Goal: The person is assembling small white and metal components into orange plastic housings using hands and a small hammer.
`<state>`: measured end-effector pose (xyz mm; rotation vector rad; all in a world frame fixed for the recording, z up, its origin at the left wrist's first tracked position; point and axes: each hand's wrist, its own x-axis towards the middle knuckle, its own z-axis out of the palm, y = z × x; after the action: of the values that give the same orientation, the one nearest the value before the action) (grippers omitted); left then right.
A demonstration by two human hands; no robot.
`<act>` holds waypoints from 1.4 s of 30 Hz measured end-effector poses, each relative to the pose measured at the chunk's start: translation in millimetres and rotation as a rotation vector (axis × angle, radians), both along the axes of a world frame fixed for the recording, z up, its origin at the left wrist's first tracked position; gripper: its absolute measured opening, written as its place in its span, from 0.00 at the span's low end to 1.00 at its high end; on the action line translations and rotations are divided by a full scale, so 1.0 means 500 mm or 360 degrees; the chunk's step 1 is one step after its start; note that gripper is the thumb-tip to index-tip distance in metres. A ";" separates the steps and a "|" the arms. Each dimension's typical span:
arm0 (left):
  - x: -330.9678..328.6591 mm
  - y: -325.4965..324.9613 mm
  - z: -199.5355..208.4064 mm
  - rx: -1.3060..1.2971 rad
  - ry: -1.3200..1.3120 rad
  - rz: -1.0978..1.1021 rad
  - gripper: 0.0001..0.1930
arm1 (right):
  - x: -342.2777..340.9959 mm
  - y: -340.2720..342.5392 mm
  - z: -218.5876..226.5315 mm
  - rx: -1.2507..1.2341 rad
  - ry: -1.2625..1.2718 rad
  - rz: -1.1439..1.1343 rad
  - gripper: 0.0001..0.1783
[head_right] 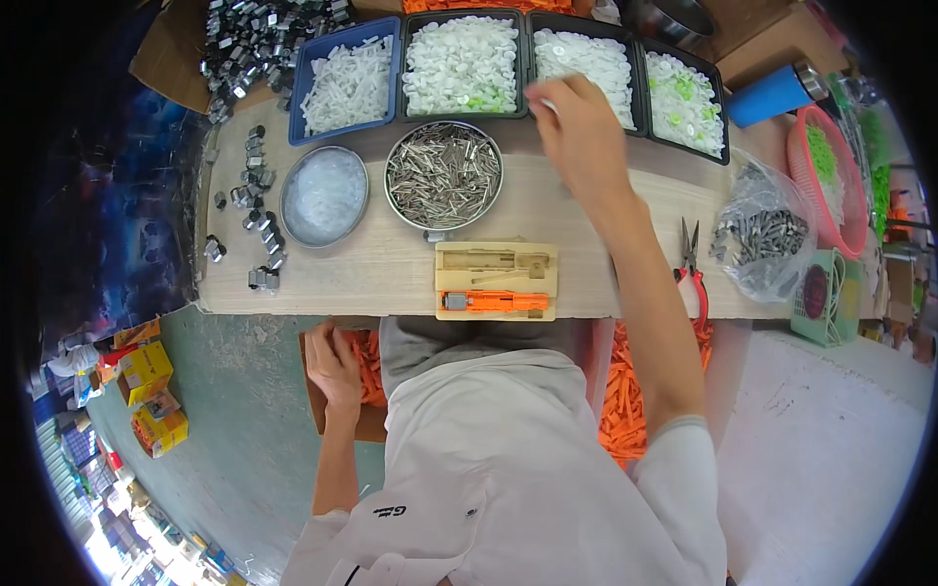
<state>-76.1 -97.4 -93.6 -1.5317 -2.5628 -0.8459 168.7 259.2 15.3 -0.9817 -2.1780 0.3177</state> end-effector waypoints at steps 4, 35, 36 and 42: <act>0.091 0.215 0.161 0.0550 -0.0366 -0.0466 0.11 | -0.075 0.102 -0.044 0.0159 -0.0209 0.0027 0.06; 0.182 0.271 0.236 -0.0019 -0.1705 -0.0780 0.07 | 0.018 -0.350 -0.015 -0.2060 0.1734 0.0297 0.13; 0.181 0.269 0.238 -0.0016 -0.1707 -0.0775 0.07 | 0.021 -0.351 -0.014 -0.2092 0.1740 0.0311 0.13; 0.184 0.259 0.246 -0.0119 -0.1803 -0.0776 0.05 | 0.037 -0.352 -0.012 -0.2092 0.1654 0.0363 0.13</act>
<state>15.8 31.9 29.1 -2.1681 -2.8144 -2.2295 187.0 83.2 9.2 -0.8089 -0.9195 1.9898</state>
